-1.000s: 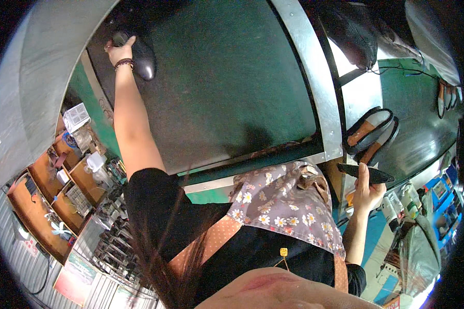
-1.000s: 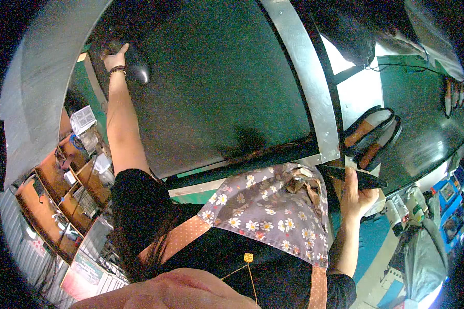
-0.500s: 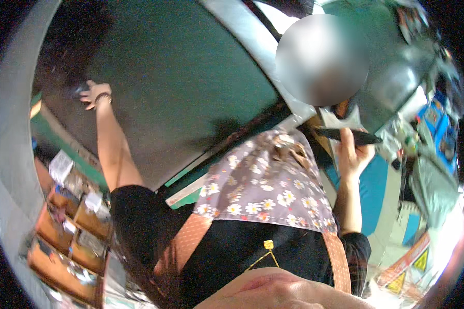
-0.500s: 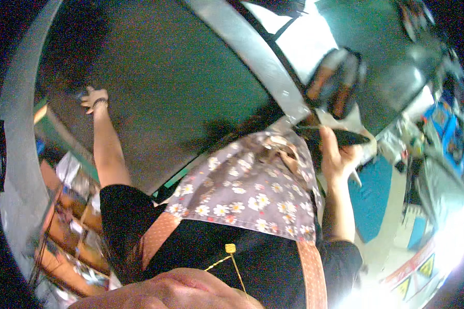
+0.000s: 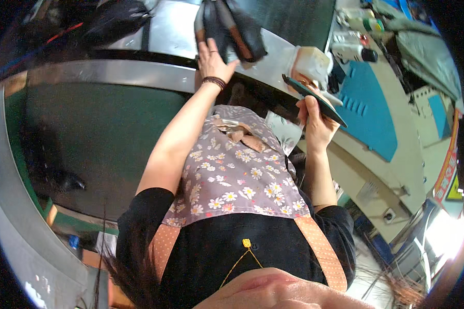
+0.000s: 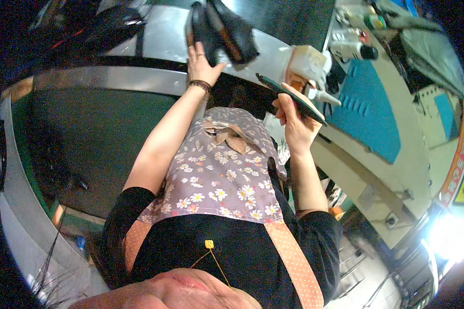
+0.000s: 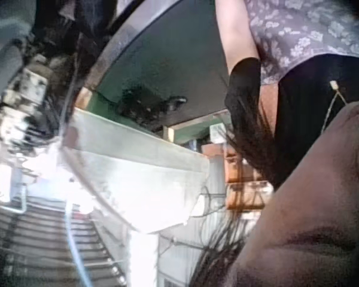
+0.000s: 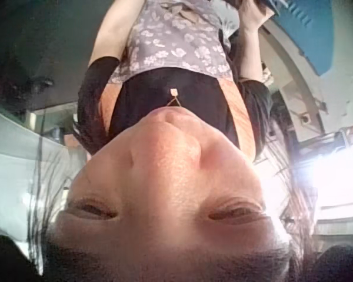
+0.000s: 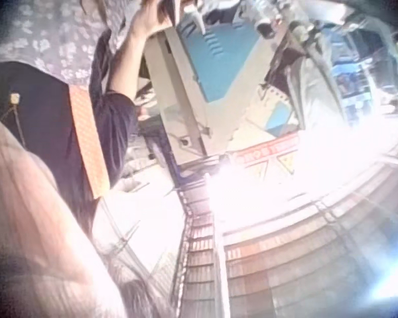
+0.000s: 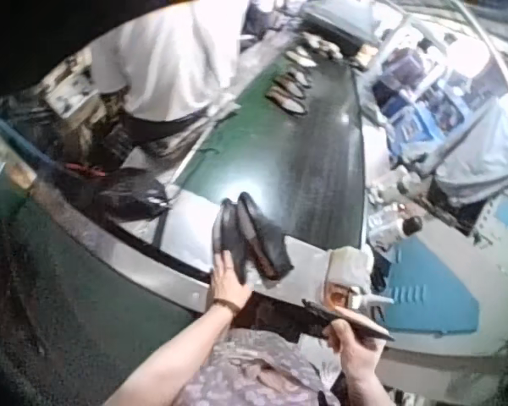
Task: Apply polish or finishing liquid to the edges of the shoe sole and heel using a brush.
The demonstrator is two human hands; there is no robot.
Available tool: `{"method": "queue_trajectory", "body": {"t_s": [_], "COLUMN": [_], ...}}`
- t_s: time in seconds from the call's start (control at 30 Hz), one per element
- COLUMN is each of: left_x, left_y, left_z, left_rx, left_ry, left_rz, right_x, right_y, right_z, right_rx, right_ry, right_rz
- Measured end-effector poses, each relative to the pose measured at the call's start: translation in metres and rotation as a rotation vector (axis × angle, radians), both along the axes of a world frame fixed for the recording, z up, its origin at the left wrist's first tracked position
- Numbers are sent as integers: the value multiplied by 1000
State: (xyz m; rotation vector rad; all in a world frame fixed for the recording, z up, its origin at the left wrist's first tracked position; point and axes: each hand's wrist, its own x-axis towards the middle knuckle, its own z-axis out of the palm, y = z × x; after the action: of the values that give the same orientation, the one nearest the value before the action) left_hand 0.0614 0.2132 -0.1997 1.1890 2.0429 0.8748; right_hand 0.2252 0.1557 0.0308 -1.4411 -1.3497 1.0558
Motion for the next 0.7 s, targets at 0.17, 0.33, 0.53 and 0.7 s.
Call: {"method": "queue_trajectory", "body": {"t_s": [0.17,0.33,0.53,0.7], "left_x": [-32,-106,-188,-190], "left_y": [7,-1,-57,-93], "left_z": [-45,-101,-83,-77], "left_rx": [-146,-184,92,-236], "left_ry": [235,-23,-1469,-1059], "left_rz": [271,284,463,617], "right_x": [20,51,75,69], "right_y": [-13,-8,14,28], "right_z": [-26,-74,-158,-189], "right_rx": [6,-77,-15,-17], "right_ry": [25,0,-325,-336], "right_rz": [-188,-401,-480,-334]}}
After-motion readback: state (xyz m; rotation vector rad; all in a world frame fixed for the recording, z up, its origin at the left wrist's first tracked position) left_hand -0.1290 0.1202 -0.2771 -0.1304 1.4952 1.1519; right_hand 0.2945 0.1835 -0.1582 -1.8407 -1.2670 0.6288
